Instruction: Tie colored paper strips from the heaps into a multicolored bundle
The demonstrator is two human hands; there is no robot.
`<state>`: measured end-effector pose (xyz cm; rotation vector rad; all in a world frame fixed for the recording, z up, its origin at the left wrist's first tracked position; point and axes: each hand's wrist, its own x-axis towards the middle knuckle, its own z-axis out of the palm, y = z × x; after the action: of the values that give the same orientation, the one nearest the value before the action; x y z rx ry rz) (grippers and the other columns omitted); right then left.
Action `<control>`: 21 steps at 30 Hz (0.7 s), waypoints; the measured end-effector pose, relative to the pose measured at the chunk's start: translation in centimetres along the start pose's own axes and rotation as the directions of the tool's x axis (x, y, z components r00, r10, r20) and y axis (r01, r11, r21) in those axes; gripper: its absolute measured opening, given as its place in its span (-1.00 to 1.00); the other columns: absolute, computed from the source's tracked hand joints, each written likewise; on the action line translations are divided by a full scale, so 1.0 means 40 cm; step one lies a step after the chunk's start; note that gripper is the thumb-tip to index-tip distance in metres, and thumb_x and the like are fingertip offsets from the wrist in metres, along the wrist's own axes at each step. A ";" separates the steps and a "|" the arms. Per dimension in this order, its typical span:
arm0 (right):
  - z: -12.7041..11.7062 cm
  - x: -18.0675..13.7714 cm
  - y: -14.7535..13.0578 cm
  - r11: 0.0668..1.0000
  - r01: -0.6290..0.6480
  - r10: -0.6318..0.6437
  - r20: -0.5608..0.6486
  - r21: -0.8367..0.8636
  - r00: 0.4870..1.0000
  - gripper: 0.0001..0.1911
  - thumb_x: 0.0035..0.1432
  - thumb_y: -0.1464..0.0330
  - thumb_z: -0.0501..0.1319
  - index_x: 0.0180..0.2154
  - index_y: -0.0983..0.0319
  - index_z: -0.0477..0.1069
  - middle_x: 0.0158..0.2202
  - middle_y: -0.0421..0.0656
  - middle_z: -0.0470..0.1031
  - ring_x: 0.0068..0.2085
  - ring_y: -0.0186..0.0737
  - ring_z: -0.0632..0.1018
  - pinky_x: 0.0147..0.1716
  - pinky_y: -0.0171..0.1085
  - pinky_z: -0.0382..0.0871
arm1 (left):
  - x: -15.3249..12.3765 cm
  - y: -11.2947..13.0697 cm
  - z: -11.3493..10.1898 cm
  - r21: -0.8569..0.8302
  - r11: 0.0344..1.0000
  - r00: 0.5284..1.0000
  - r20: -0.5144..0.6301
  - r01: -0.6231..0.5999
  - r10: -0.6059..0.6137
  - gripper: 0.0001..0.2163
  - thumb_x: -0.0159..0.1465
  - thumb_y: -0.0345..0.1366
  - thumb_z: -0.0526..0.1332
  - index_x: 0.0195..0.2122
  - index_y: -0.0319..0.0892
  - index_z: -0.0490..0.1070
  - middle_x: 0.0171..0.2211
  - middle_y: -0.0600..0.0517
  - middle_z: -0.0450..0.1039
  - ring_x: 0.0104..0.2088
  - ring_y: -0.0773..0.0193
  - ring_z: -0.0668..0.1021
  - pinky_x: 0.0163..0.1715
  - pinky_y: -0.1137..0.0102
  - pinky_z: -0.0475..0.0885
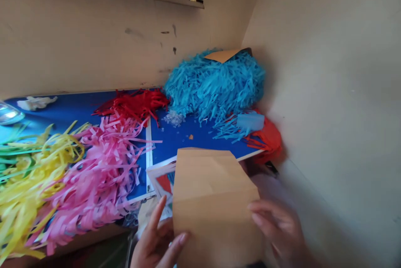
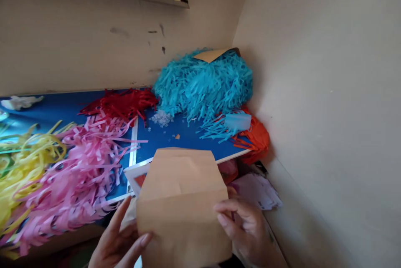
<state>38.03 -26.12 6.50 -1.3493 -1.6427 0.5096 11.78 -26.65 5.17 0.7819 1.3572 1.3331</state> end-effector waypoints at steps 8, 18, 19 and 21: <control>-0.053 -0.018 -0.015 0.995 0.022 -0.021 0.005 -0.094 1.000 -0.71 0.15 0.26 0.30 -0.06 0.06 0.53 -0.17 -0.14 0.62 -0.20 -0.14 0.64 -0.17 -0.32 0.55 | 0.028 0.021 0.009 0.233 0.927 0.925 0.312 -0.295 0.216 -0.45 0.03 -0.04 0.43 0.06 -0.10 0.51 -0.07 -0.12 0.61 -0.17 0.03 0.67 -0.27 0.39 0.61; -0.102 -0.024 -0.034 0.981 0.047 -0.052 -0.020 -0.188 0.998 -0.69 0.18 0.25 0.28 -0.02 0.11 0.53 -0.15 -0.11 0.62 -0.20 -0.10 0.65 -0.17 -0.30 0.56 | 0.043 0.053 0.045 0.356 0.659 0.732 0.495 -0.662 0.468 -0.69 0.17 -0.22 0.37 -0.03 0.10 0.55 -0.20 0.11 0.66 -0.26 0.25 0.69 -0.24 0.55 0.57; -0.103 -0.022 -0.034 0.980 0.068 -0.072 -0.013 -0.187 0.997 -0.69 0.19 0.26 0.28 -0.02 0.10 0.53 -0.16 -0.12 0.63 -0.20 -0.11 0.65 -0.16 -0.30 0.56 | 0.041 0.055 0.051 0.358 0.645 0.725 0.484 -0.675 0.490 -0.72 0.18 -0.21 0.36 -0.06 0.09 0.56 -0.22 0.12 0.66 -0.29 0.26 0.69 -0.26 0.56 0.57; -0.104 -0.015 -0.032 0.974 0.109 -0.116 -0.024 -0.200 0.993 -0.74 0.19 0.26 0.28 -0.06 0.09 0.54 -0.20 -0.15 0.64 -0.20 -0.13 0.65 -0.13 -0.30 0.55 | 0.036 0.054 0.063 0.364 0.639 0.729 0.445 -0.678 0.520 -0.81 0.20 -0.18 0.34 -0.14 0.08 0.59 -0.27 0.13 0.67 -0.34 0.28 0.69 -0.30 0.56 0.58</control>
<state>40.82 -28.03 9.28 -1.3904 -1.7657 0.2585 13.36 -24.20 7.33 1.8781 1.2410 1.2692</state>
